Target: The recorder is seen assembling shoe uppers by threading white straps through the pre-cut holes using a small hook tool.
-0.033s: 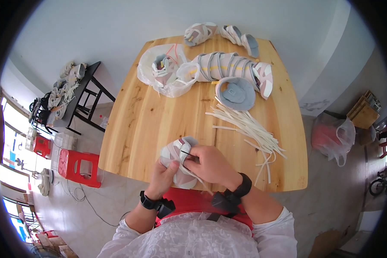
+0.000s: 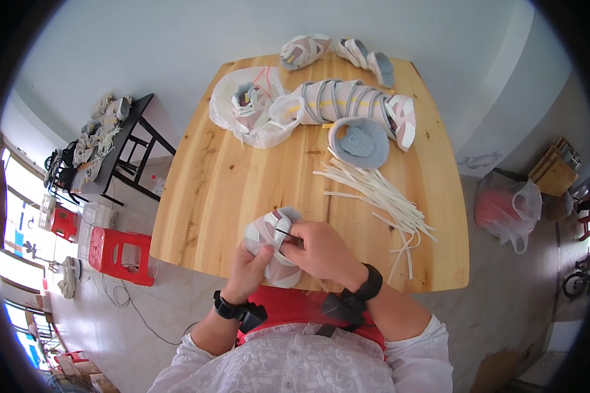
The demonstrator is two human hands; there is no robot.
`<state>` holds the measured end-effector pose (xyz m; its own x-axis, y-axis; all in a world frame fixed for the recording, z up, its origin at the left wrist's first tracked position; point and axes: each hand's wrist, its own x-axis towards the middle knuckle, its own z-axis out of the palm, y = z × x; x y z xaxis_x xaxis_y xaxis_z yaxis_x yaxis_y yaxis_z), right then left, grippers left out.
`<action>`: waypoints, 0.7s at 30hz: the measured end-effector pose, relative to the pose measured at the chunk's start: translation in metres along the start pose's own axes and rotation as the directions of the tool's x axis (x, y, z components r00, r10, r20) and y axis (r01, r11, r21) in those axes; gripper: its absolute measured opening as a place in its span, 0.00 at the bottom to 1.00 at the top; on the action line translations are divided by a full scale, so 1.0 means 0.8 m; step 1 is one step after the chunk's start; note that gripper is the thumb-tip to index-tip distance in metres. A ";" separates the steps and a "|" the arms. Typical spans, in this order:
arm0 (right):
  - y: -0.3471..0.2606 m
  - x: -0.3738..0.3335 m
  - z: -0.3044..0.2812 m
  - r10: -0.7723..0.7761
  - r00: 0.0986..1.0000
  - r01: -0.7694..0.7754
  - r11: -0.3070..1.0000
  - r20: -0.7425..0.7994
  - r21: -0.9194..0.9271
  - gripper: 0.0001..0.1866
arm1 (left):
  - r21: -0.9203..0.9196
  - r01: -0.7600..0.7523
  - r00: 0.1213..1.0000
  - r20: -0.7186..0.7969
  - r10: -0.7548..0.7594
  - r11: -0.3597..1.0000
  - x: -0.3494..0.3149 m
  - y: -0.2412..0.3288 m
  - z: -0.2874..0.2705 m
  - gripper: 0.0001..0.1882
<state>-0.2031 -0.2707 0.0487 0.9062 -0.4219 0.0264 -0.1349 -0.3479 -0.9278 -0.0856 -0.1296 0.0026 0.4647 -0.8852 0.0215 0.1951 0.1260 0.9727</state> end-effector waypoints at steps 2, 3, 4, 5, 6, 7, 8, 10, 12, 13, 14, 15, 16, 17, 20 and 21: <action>0.001 0.001 0.003 -0.027 0.999 0.026 0.999 -0.029 -0.020 0.09 | -0.019 -0.002 1.000 -0.023 0.002 1.000 0.001 -0.007 0.002 0.16; 0.001 0.002 0.005 -0.056 0.997 0.054 0.998 -0.055 -0.040 0.10 | -0.035 -0.006 0.999 -0.050 0.004 0.999 0.001 -0.010 0.003 0.16; 0.001 0.002 0.007 -0.057 0.997 0.055 0.998 -0.054 -0.040 0.10 | -0.035 -0.006 0.999 -0.051 0.005 0.999 0.001 -0.011 0.004 0.16; 0.001 0.001 0.009 -0.078 0.994 0.071 0.994 -0.071 -0.084 0.10 | -0.093 -0.007 0.997 -0.073 0.001 0.996 0.000 -0.011 0.005 0.16; 0.001 0.000 0.011 -0.097 0.991 0.086 0.988 -0.089 -0.128 0.11 | -0.151 -0.009 0.996 -0.092 -0.005 0.988 0.000 -0.012 0.007 0.16; 0.001 0.000 0.012 -0.097 0.991 0.085 0.988 -0.090 -0.128 0.11 | -0.151 -0.008 0.996 -0.091 -0.006 0.988 -0.001 -0.013 0.007 0.16; 0.002 0.000 0.014 -0.105 0.989 0.085 0.981 -0.107 -0.176 0.12 | -0.148 -0.015 0.995 -0.100 0.000 0.989 -0.002 -0.013 0.008 0.16; 0.002 -0.001 0.016 -0.114 0.986 0.084 0.971 -0.125 -0.224 0.14 | -0.146 -0.023 0.994 -0.107 0.008 0.989 -0.002 -0.014 0.009 0.17; 0.001 -0.002 0.018 -0.123 0.971 0.068 0.965 -0.207 -0.254 0.12 | -0.196 -0.032 0.996 -0.089 0.015 0.980 -0.003 -0.013 0.009 0.18; 0.001 -0.002 0.018 -0.123 0.970 0.068 0.965 -0.208 -0.254 0.12 | -0.196 -0.032 0.996 -0.088 0.015 0.980 -0.003 -0.013 0.009 0.18; 0.001 -0.003 0.018 -0.111 0.971 0.057 0.967 -0.212 -0.248 0.12 | -0.225 -0.014 0.996 -0.089 -0.006 0.974 -0.004 -0.012 0.009 0.18; 0.001 -0.004 0.017 -0.101 0.971 0.047 0.969 -0.216 -0.243 0.12 | -0.255 0.002 0.996 -0.088 -0.026 0.967 -0.004 -0.011 0.009 0.19; 0.004 -0.005 0.014 -0.102 0.971 0.048 0.969 -0.217 -0.242 0.12 | -0.253 0.002 0.996 -0.087 -0.024 0.967 -0.004 -0.010 0.009 0.19; 0.008 -0.007 0.008 -0.092 0.986 0.062 0.977 -0.142 -0.204 0.11 | -0.217 0.001 0.994 -0.109 -0.026 0.976 -0.005 -0.009 0.010 0.18; 0.029 -0.008 -0.011 -0.075 0.996 0.072 0.994 0.041 0.076 0.09 | -0.132 0.028 0.992 -0.115 -0.043 0.991 -0.002 -0.004 0.003 0.17; 0.028 -0.006 -0.015 -0.093 0.983 0.039 0.949 0.159 0.312 0.09 | -0.087 0.054 0.991 -0.114 -0.063 0.995 -0.002 -0.003 0.001 0.17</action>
<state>-0.2154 -0.2868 0.0323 0.9669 -0.2495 0.0527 0.0322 -0.0856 -0.9958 -0.0879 -0.1288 0.0003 0.5465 -0.8348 -0.0667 0.2940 0.1167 0.9486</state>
